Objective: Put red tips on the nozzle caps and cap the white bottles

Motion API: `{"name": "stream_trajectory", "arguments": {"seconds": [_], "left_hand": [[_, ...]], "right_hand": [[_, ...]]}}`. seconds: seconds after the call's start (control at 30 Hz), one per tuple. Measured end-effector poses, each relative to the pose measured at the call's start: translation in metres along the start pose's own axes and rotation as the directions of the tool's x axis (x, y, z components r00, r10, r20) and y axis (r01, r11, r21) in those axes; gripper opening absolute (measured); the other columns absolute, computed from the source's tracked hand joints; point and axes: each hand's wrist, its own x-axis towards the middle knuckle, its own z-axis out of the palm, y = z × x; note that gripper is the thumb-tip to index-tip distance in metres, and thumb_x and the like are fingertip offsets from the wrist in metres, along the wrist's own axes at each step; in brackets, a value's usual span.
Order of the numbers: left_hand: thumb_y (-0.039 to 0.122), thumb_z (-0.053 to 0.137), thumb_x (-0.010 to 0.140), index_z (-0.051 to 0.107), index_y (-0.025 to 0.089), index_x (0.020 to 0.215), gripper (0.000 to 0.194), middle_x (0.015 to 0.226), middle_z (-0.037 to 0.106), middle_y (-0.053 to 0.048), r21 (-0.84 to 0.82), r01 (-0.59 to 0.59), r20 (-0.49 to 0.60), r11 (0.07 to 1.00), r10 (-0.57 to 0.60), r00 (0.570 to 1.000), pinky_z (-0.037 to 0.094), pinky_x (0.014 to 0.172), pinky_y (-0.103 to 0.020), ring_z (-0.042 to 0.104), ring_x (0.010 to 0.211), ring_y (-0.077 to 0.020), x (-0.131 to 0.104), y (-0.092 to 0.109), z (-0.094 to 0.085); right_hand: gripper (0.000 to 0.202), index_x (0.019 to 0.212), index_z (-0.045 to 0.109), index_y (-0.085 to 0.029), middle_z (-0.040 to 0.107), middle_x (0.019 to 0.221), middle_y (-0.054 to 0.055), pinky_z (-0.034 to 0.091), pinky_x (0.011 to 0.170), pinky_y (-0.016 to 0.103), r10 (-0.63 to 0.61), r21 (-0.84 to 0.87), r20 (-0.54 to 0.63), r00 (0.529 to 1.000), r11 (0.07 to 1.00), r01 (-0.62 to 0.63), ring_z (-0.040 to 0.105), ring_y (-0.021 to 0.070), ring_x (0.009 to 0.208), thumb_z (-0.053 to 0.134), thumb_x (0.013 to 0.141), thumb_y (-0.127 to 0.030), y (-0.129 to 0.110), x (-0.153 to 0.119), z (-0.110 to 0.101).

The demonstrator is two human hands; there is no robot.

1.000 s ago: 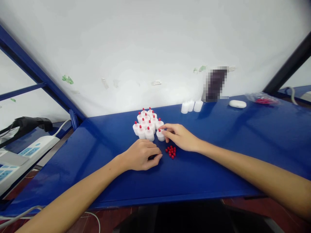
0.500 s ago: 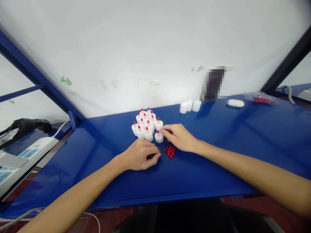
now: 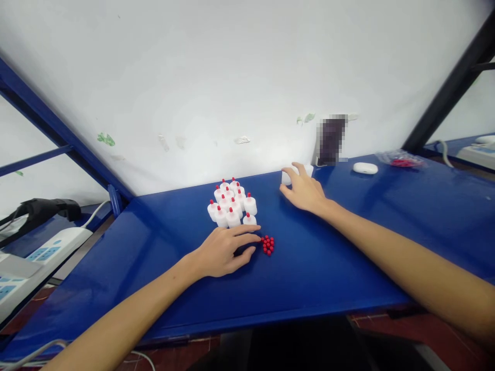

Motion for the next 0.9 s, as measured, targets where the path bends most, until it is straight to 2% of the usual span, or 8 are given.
{"name": "stream_trajectory", "arguments": {"seconds": [0.13, 0.27, 0.37, 0.43, 0.57, 0.7, 0.8, 0.9], "left_hand": [[0.021, 0.051, 0.094, 0.066, 0.019, 0.115, 0.026, 0.122, 0.07, -0.008, 0.007, -0.008, -0.07, 1.0, 0.009, 0.998, 0.059, 0.075, -0.027, 0.073, 0.095, -0.0188, 0.0, -0.002, 0.001], [0.017, 0.05, 0.093, 0.066, 0.017, 0.109, 0.023, 0.097, 0.074, -0.007, 0.015, -0.074, -0.165, 0.997, 0.076, 0.983, 0.053, 0.064, -0.024, 0.07, 0.078, -0.0148, 0.001, -0.001, 0.002], [0.018, 0.049, 0.093, 0.066, 0.016, 0.103, 0.02, 0.078, 0.07, -0.004, 0.054, -0.091, -0.204, 0.994, 0.101, 0.974, 0.045, 0.057, -0.025, 0.059, 0.061, -0.0126, 0.001, 0.0, 0.002], [0.018, 0.048, 0.093, 0.065, 0.016, 0.096, 0.018, 0.071, 0.064, -0.003, 0.056, -0.094, -0.21, 0.994, 0.104, 0.972, 0.043, 0.059, -0.027, 0.054, 0.06, -0.0132, 0.001, 0.001, 0.002], [0.019, 0.045, 0.094, 0.051, 0.018, 0.071, 0.024, 0.065, 0.051, -0.001, -0.03, -0.059, -0.148, 0.998, 0.054, 0.988, 0.04, 0.064, -0.029, 0.045, 0.063, -0.0136, 0.001, 0.006, 0.001], [0.02, 0.047, 0.094, 0.034, 0.02, 0.066, 0.031, 0.062, 0.038, 0.003, -0.192, -0.036, -0.073, 0.981, 0.023, 0.997, 0.031, 0.055, -0.028, 0.035, 0.058, -0.0118, -0.001, 0.014, 0.0], [0.019, 0.047, 0.096, 0.031, 0.02, 0.066, 0.034, 0.06, 0.034, 0.005, -0.287, -0.035, -0.05, 0.957, 0.021, 0.999, 0.027, 0.052, -0.027, 0.032, 0.054, -0.0103, -0.001, 0.017, 0.0], [0.019, 0.046, 0.097, 0.034, 0.02, 0.066, 0.033, 0.06, 0.037, 0.004, -0.303, -0.022, -0.057, 0.953, 0.005, 0.998, 0.029, 0.053, -0.026, 0.034, 0.054, -0.0102, -0.001, 0.014, 0.001]], "right_hand": [[0.058, 0.147, 0.043, -0.016, 0.033, 0.158, 0.016, 0.051, 0.091, 0.053, -0.086, 0.047, 0.06, 0.994, 0.995, 0.084, 0.059, 0.039, 0.117, 0.047, 0.092, -0.037, 0.001, 0.004, 0.005], [0.044, 0.133, 0.057, -0.017, 0.051, 0.145, 0.013, 0.051, 0.089, 0.045, -0.112, 0.157, -0.173, 0.979, 0.978, 0.14, 0.063, 0.0315, 0.108, 0.046, 0.094, -0.033, -0.005, 0.002, -0.005], [0.024, 0.107, 0.066, -0.02, 0.066, 0.116, 0.01, 0.05, 0.087, 0.041, -0.079, 0.274, -0.353, 0.932, 0.944, 0.183, 0.064, 0.0267, 0.096, 0.05, 0.092, -0.03, -0.011, 0.0, -0.015], [0.014, 0.093, 0.065, -0.021, 0.068, 0.102, 0.009, 0.049, 0.086, 0.039, -0.039, 0.362, -0.391, 0.92, 0.912, 0.192, 0.063, 0.0256, 0.093, 0.054, 0.09, -0.029, -0.014, -0.002, -0.017], [0.014, 0.097, 0.058, -0.021, 0.064, 0.099, 0.007, 0.051, 0.079, 0.037, 0.0, 0.63, -0.266, 0.964, 0.757, 0.174, 0.062, 0.0217, 0.086, 0.058, 0.087, -0.032, -0.017, -0.005, -0.013], [0.042, 0.123, 0.053, -0.022, 0.059, 0.116, 0.009, 0.054, 0.081, 0.038, -0.042, 0.797, -0.136, 0.99, 0.588, 0.135, 0.064, 0.0228, 0.098, 0.064, 0.083, -0.032, -0.022, -0.009, -0.007], [0.04, 0.119, 0.059, -0.023, 0.053, 0.13, 0.011, 0.052, 0.092, 0.041, -0.069, 0.792, -0.094, 0.993, 0.599, 0.116, 0.06, 0.0252, 0.111, 0.067, 0.081, -0.033, -0.027, -0.013, -0.007], [0.02, 0.102, 0.061, -0.02, 0.059, 0.122, 0.01, 0.05, 0.094, 0.042, -0.136, 0.765, -0.067, 0.988, 0.629, 0.138, 0.06, 0.0243, 0.108, 0.06, 0.088, -0.035, -0.032, -0.016, -0.008]]}}
